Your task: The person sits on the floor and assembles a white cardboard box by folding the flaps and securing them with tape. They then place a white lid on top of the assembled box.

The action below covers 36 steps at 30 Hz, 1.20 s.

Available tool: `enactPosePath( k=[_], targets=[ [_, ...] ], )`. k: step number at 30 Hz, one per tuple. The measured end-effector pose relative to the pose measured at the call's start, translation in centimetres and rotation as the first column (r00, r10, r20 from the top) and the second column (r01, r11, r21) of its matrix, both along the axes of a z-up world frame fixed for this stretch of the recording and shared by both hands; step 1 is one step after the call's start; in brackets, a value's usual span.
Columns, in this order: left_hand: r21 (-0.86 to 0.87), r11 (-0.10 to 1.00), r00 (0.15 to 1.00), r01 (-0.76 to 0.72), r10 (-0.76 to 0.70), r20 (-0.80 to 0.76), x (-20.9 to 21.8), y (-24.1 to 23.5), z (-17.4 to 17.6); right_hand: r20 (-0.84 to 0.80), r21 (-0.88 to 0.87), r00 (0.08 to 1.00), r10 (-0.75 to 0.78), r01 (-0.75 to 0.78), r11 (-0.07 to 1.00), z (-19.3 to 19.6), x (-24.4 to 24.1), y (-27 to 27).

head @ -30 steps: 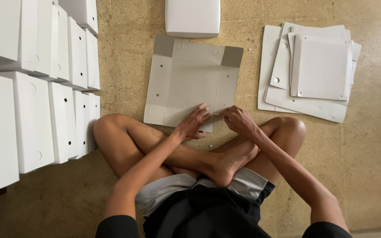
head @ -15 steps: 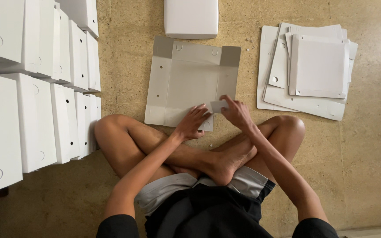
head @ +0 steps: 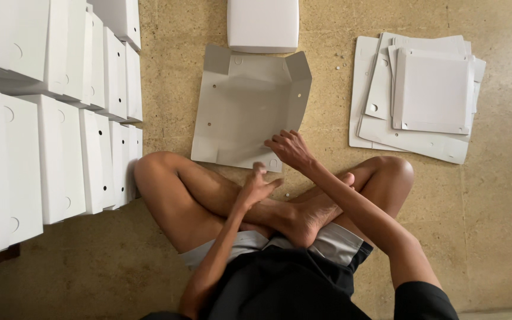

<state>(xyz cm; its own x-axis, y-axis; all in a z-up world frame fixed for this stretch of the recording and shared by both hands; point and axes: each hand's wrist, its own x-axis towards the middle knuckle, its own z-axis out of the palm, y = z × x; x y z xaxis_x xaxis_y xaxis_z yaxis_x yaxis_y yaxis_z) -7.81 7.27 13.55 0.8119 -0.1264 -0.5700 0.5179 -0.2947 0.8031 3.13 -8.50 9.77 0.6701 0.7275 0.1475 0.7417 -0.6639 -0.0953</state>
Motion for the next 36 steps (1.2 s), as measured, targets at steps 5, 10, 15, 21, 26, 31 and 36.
enactPosePath(
  k=[5, 10, 15, 21, 26, 31, 36],
  targets=[
    [-0.46, 0.573, 0.734, -0.678, 0.56, -0.385, -1.2, -5.6, -3.4, 0.036, 0.033, 0.999, -0.02, 0.019, 0.999, 0.5, 0.4, 0.4],
    [-0.39, 0.33, 0.481, -0.86, 0.781, -0.398, -0.3, -7.6, -8.3, -0.005, 0.081, 0.999, -0.054, 0.054, 0.995, 1.3, 0.0, 0.3],
    [-0.255, 0.329, 0.383, -0.909, 0.901, -0.202, 1.5, -8.6, -6.6, -0.19, 0.132, 0.979, 0.067, -0.043, 0.99, 4.1, 0.3, 0.4],
    [-0.213, 0.425, 0.443, -0.88, 0.896, -0.038, 2.1, -8.2, -5.1, -0.241, 0.132, 0.966, 0.098, -0.067, 0.989, 3.9, 0.7, 0.2],
    [-0.26, 0.509, 0.521, -0.821, 0.853, 0.022, 2.5, -7.1, -3.0, -0.146, 0.176, 0.988, 0.042, -0.016, 0.984, 1.2, 0.8, -0.2],
    [-0.26, 0.587, 0.593, -0.767, 0.803, 0.064, 4.3, -6.3, -0.4, -0.163, 0.21, 0.987, -0.014, 0.048, 0.976, 0.6, 1.3, -0.3],
    [-0.302, 0.586, 0.609, -0.752, 0.793, 0.021, 5.5, -5.7, -3.4, -0.388, 0.309, 0.919, 0.072, 0.056, 0.949, 2.0, 3.4, 0.0]
  ],
)
